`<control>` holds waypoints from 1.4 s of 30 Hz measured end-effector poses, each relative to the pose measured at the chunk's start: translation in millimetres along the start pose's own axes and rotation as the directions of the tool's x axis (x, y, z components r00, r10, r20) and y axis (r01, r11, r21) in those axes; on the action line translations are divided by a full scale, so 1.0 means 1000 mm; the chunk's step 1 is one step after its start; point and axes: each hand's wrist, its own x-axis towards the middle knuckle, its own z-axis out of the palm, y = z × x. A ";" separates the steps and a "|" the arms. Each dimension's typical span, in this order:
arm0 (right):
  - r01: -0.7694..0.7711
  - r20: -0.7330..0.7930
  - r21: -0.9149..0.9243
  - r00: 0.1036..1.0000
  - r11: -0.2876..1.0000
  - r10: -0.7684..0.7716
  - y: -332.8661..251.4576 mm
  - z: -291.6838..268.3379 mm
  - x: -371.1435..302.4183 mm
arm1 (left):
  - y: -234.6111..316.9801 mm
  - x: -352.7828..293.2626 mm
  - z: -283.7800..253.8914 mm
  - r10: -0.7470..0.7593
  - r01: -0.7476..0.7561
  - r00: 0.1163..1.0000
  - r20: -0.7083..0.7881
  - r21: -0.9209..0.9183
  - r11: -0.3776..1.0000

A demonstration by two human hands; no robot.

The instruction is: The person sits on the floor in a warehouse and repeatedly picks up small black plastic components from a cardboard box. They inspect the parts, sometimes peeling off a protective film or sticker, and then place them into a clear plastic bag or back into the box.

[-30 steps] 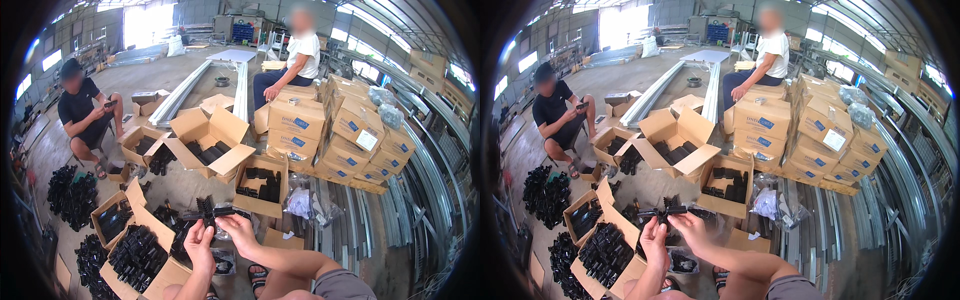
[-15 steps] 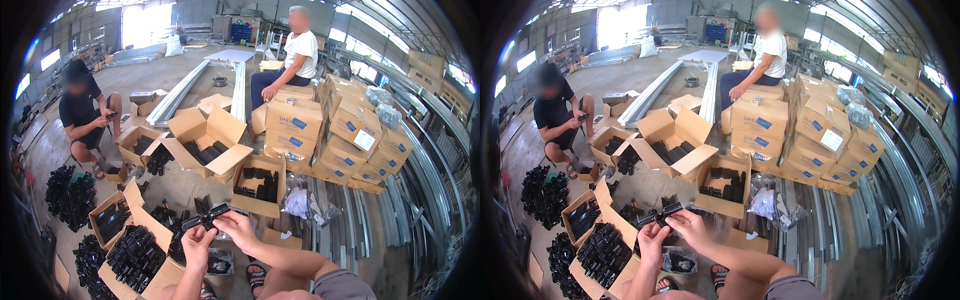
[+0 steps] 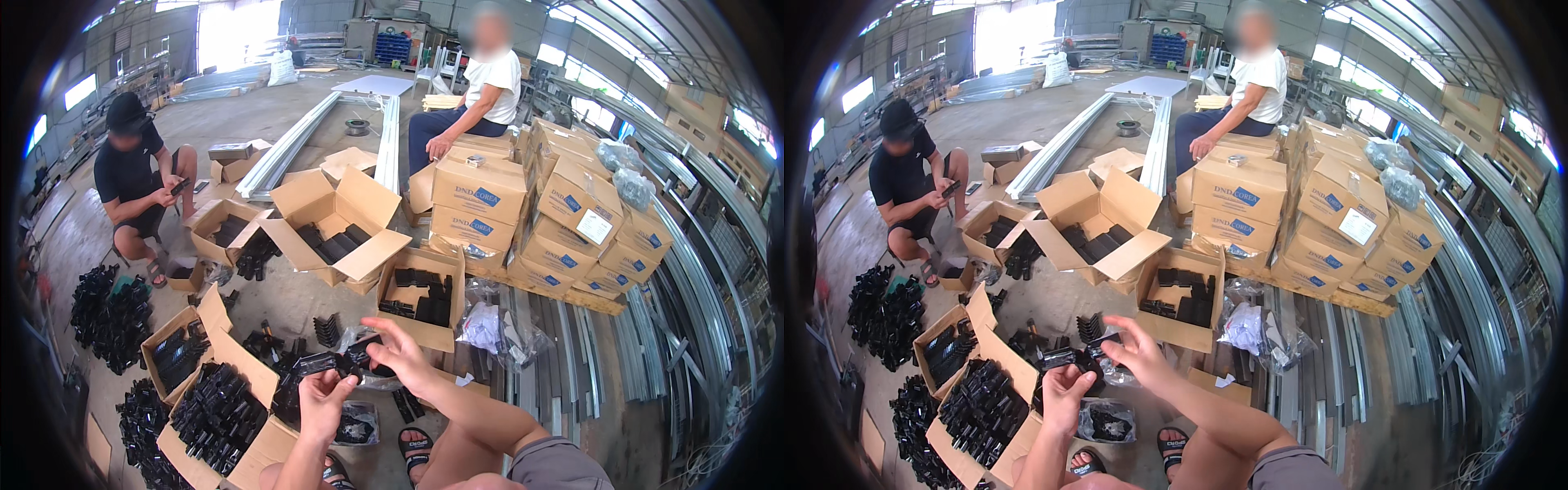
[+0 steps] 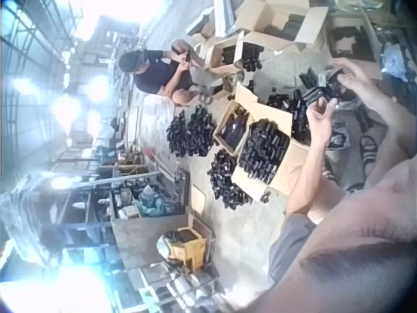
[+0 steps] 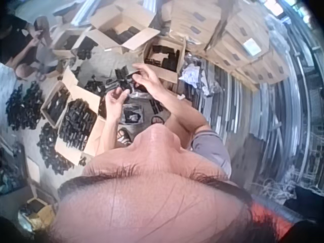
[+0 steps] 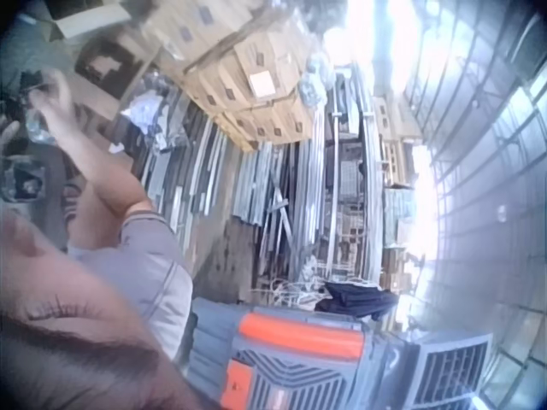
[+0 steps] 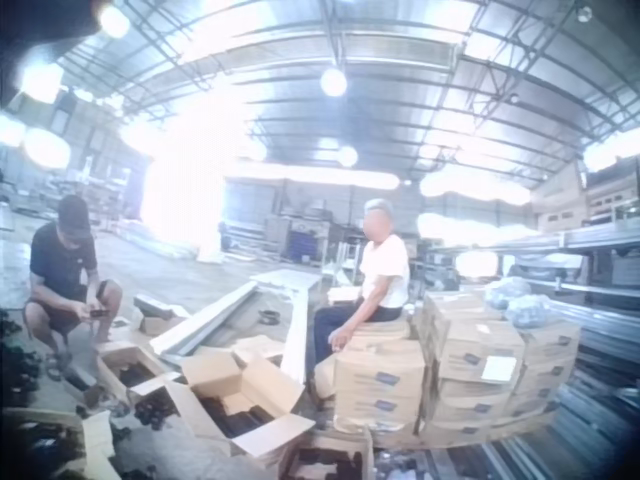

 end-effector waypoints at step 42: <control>-0.110 -0.130 -0.020 0.986 0.994 0.107 0.024 0.026 -0.010 | -0.010 0.002 -0.007 -0.001 -0.010 0.994 -0.110 -0.095 0.995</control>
